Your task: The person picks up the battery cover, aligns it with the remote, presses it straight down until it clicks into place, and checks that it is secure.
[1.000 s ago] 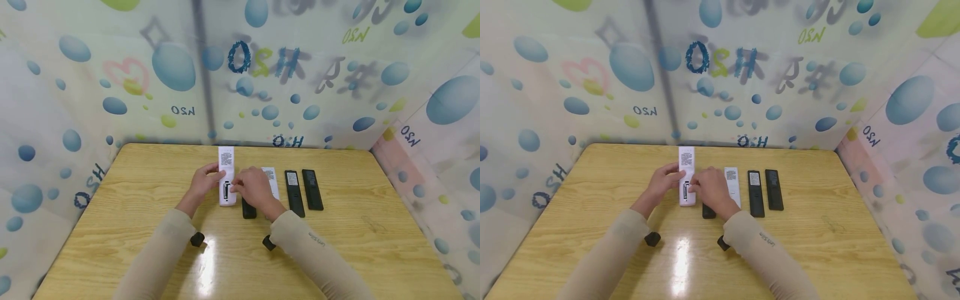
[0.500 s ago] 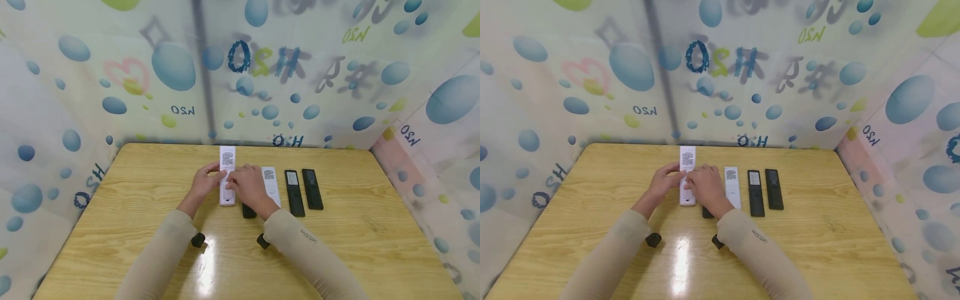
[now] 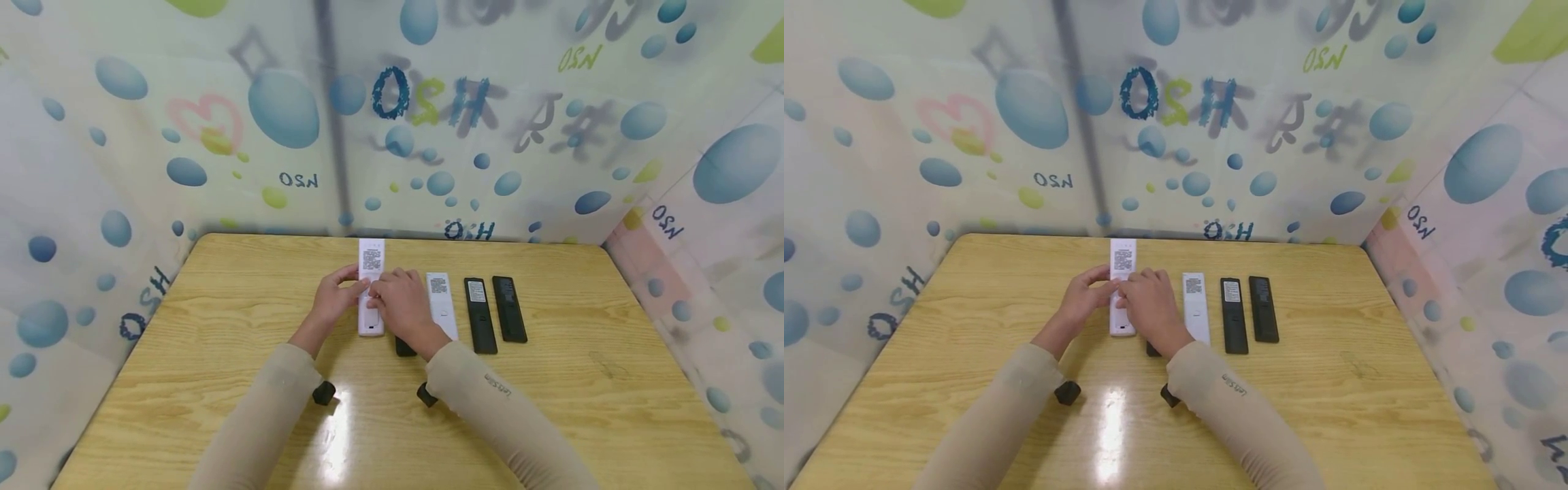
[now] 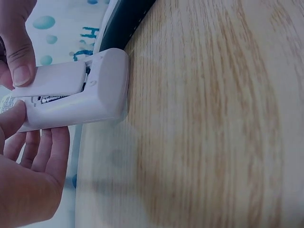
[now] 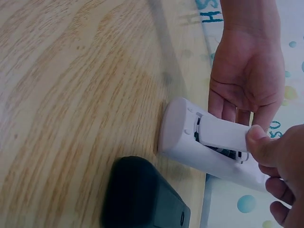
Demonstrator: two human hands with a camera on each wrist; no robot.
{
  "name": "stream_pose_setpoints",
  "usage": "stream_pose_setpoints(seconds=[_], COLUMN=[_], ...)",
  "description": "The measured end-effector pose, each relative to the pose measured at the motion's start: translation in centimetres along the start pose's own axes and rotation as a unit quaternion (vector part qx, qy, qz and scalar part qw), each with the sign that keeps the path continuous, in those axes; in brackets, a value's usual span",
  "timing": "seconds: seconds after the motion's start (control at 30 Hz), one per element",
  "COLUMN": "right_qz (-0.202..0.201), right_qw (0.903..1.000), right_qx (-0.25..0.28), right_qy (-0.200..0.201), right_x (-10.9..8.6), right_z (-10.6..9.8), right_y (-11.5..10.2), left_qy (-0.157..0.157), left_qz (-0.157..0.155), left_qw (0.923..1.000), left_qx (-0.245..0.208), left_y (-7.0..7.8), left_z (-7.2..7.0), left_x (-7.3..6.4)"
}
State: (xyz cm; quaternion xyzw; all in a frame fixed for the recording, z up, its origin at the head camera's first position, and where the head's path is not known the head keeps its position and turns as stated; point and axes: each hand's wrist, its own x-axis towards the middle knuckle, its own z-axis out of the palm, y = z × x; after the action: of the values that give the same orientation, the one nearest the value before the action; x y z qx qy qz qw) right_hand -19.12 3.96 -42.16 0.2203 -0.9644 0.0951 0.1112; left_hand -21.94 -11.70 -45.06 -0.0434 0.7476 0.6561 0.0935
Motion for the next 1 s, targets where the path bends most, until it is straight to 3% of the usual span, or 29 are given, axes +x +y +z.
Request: stream_pose_setpoints(seconds=[0.37, 1.0], right_qz=[-0.005, 0.004], right_qw=[0.9988, 0.9999], right_qx=[-0.048, -0.010], right_qy=[-0.007, 0.008], right_x=[-0.3, -0.1], right_z=[0.1, 0.6], right_y=[-0.6, 0.5], left_qy=[0.011, 0.009], left_qz=[0.007, 0.018], left_qw=[0.9999, 0.9997], left_qx=[-0.001, -0.017], left_y=[-0.3, -0.2], left_z=[0.0, 0.3], left_x=[-0.1, -0.3])
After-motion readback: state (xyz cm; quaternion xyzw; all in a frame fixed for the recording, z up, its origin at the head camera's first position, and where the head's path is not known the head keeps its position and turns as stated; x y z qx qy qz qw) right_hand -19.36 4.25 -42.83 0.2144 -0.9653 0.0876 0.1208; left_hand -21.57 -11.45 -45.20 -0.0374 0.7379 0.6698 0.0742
